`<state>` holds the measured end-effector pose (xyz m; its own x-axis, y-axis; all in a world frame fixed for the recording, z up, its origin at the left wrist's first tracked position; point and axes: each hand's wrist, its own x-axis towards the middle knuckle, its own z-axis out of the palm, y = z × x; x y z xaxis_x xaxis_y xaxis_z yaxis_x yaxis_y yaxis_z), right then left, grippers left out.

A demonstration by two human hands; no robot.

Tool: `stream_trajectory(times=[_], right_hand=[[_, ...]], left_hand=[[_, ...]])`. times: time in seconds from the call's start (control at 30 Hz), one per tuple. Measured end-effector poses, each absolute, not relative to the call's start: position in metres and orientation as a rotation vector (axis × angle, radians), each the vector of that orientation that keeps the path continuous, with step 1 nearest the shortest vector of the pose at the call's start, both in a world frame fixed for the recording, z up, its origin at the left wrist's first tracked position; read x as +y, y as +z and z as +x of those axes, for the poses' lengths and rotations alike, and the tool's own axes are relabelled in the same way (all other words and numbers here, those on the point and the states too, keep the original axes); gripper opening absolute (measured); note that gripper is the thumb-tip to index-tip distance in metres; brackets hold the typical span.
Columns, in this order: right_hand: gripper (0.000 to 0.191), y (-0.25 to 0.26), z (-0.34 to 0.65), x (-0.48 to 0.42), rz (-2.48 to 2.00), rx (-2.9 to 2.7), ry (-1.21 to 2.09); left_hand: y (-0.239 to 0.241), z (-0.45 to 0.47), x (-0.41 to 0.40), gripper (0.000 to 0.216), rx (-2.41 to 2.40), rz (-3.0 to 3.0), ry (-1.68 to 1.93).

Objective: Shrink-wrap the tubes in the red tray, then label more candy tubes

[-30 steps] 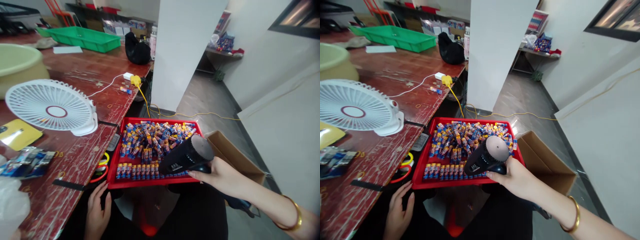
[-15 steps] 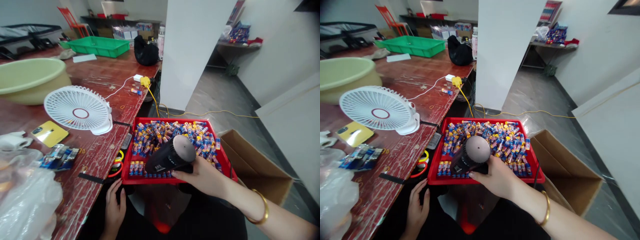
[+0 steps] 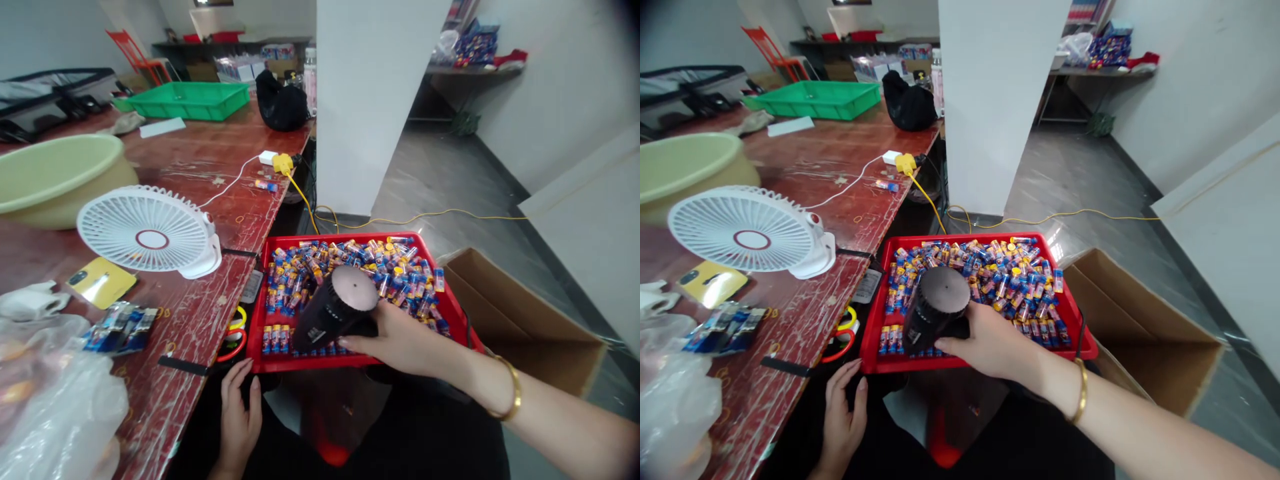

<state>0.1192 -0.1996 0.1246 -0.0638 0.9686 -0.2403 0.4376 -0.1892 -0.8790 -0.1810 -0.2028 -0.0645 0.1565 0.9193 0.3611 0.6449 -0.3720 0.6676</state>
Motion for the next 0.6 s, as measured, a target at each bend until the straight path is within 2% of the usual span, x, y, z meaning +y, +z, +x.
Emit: stream_trajectory(times=[0.1,0.27,0.43,0.6], right_hand=[[0.035,0.129,0.129,-0.206,-1.708,-1.491,1.207],[0.045,0.128,0.135,-0.203,-1.671,-1.505,1.099],[0.036,0.166,0.193,-0.22,-2.02,-1.574,0.929],[0.043,0.201,0.25,-0.29,-2.168,-1.497,0.799]], left_hand=[[-0.062,-0.171,-0.194,0.029,1.448,2.103,1.054],[-0.05,-0.16,-0.179,0.023,1.213,2.234,0.907],[-0.039,-0.112,-0.159,0.023,0.884,2.349,0.387],[-0.051,-0.028,-0.14,0.027,0.999,2.369,0.069]])
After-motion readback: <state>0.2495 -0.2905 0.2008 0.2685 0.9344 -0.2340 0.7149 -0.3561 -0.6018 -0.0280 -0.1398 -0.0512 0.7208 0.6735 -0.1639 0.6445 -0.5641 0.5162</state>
